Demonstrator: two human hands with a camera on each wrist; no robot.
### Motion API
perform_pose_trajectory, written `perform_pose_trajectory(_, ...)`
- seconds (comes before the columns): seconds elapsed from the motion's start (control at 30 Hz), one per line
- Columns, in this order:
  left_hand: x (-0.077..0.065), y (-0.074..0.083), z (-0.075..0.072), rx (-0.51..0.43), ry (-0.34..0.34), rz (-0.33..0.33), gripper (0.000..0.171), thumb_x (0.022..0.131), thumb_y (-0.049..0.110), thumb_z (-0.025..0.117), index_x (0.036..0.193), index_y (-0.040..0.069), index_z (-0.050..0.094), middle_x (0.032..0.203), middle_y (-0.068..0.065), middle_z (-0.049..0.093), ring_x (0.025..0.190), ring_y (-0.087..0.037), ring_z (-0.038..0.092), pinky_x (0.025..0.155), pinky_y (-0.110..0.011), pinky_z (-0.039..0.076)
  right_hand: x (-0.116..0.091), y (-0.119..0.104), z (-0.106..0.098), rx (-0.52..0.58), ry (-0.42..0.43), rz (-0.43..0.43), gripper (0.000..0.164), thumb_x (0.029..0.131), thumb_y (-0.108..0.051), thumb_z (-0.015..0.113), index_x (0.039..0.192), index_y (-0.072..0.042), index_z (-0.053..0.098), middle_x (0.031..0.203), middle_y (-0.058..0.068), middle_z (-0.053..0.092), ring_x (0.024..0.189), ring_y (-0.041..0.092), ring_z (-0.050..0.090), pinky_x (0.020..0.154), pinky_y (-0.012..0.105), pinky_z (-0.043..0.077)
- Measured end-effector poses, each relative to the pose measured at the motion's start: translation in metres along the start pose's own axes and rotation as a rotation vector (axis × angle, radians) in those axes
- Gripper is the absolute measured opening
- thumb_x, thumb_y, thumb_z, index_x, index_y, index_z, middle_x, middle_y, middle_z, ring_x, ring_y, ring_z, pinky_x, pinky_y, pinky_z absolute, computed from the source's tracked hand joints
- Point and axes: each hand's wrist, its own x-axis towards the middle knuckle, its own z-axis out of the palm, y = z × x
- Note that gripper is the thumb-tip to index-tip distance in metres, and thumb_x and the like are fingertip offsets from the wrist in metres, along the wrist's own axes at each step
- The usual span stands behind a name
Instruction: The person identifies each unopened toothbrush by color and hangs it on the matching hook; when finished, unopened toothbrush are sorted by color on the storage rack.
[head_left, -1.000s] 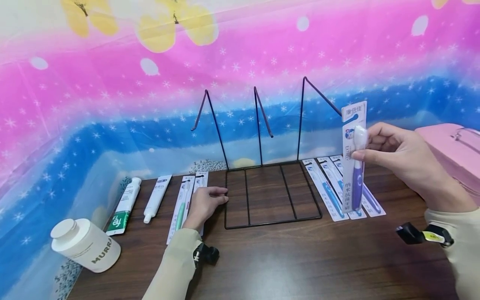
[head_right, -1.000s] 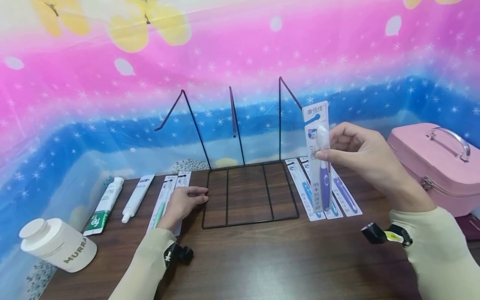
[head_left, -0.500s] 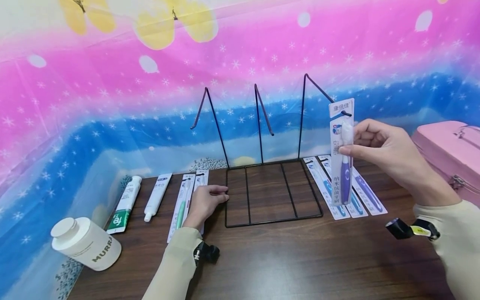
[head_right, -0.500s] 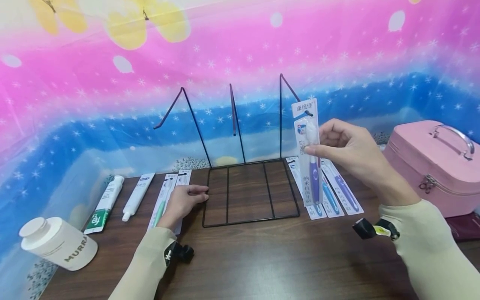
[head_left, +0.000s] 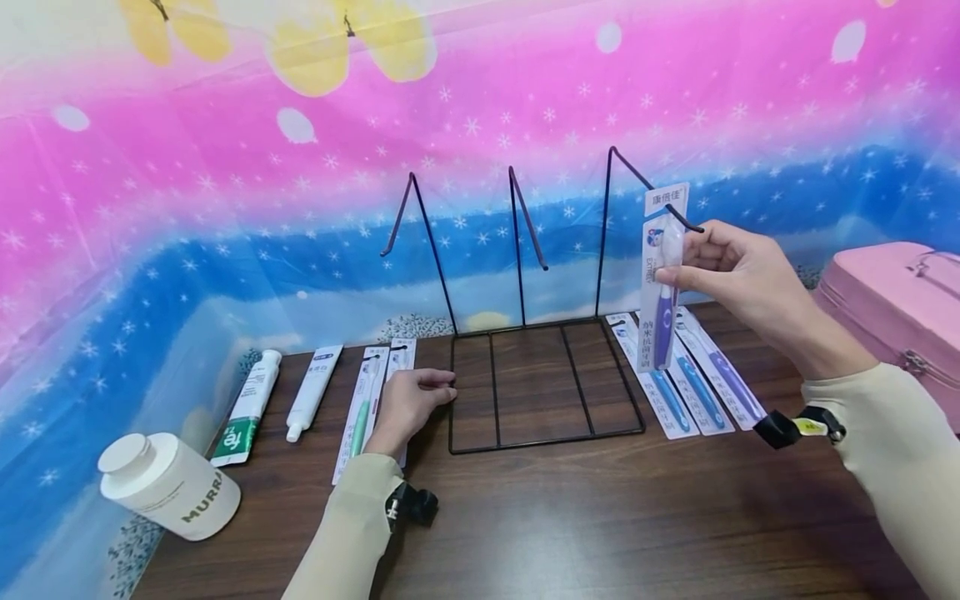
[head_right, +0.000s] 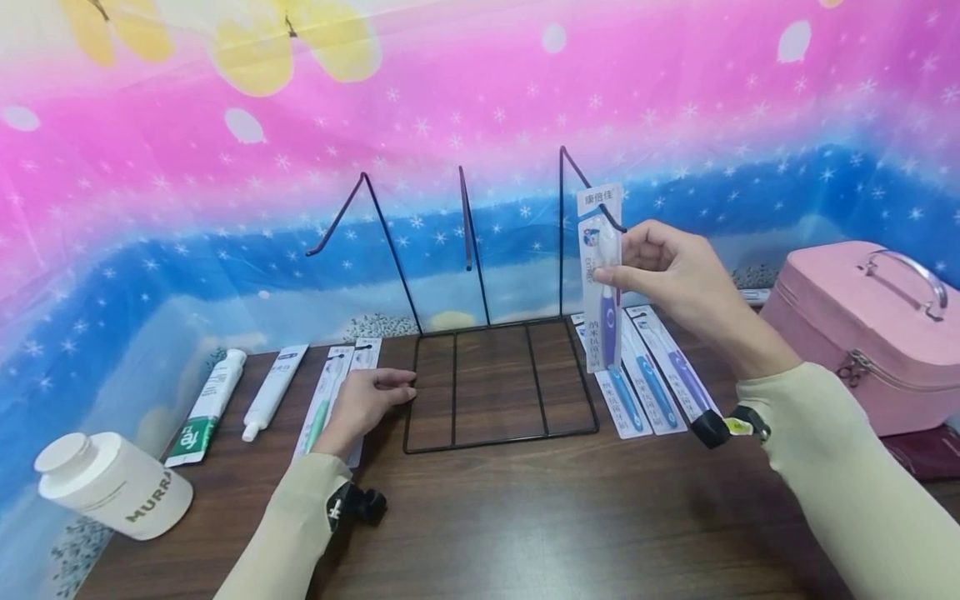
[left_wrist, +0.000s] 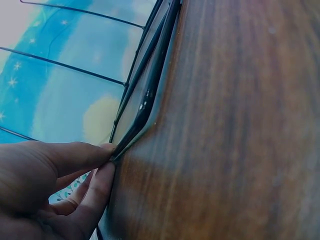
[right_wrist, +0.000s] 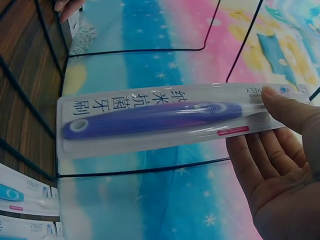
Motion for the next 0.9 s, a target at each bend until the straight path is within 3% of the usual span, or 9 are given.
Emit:
perform_pose_trajectory(0.17, -0.001, 0.001, 0.0, 0.008, 0.002, 0.004, 0.02, 0.087, 0.014, 0.074, 0.107, 0.014, 0.076, 0.108, -0.004, 0.069, 0.103, -0.023, 0.061, 0.083, -0.041, 0.049, 0.012, 0.002, 0.002, -0.015, -0.011, 0.008, 0.042, 0.085, -0.038, 0.075, 0.116, -0.013, 0.059, 0.105, 0.006, 0.071, 0.097, 0.018, 0.066, 0.084, 0.023, 0.046)
perform_pose_trajectory(0.37, -0.001, 0.001, 0.0, 0.001, 0.004, 0.01, 0.021, 0.087, 0.013, 0.073, 0.108, 0.014, 0.075, 0.108, -0.004, 0.07, 0.104, -0.024, 0.061, 0.084, -0.042, 0.049, 0.028, 0.003, 0.004, -0.028, 0.002, 0.028, 0.046, 0.084, -0.044, 0.073, 0.112, -0.012, 0.058, 0.105, 0.005, 0.071, 0.096, 0.019, 0.067, 0.09, 0.04, 0.039)
perform_pose_trajectory(0.6, -0.001, 0.001, 0.0, 0.003, 0.004, 0.002, 0.022, 0.087, 0.014, 0.074, 0.108, 0.014, 0.075, 0.108, -0.004, 0.069, 0.105, -0.024, 0.061, 0.085, -0.042, 0.049, 0.049, 0.006, 0.007, 0.0, 0.008, 0.023, 0.048, 0.083, -0.044, 0.074, 0.109, -0.008, 0.056, 0.108, 0.007, 0.068, 0.097, 0.022, 0.065, 0.087, 0.035, 0.04)
perform_pose_trajectory(0.9, 0.001, 0.0, 0.0, 0.0, 0.007, -0.005, 0.021, 0.087, 0.014, 0.074, 0.108, 0.015, 0.076, 0.108, -0.003, 0.069, 0.105, -0.023, 0.06, 0.085, -0.042, 0.048, 0.072, 0.01, 0.012, -0.018, 0.025, 0.01, 0.047, 0.085, -0.047, 0.072, 0.108, -0.008, 0.057, 0.108, 0.008, 0.065, 0.099, 0.023, 0.06, 0.087, 0.038, 0.039)
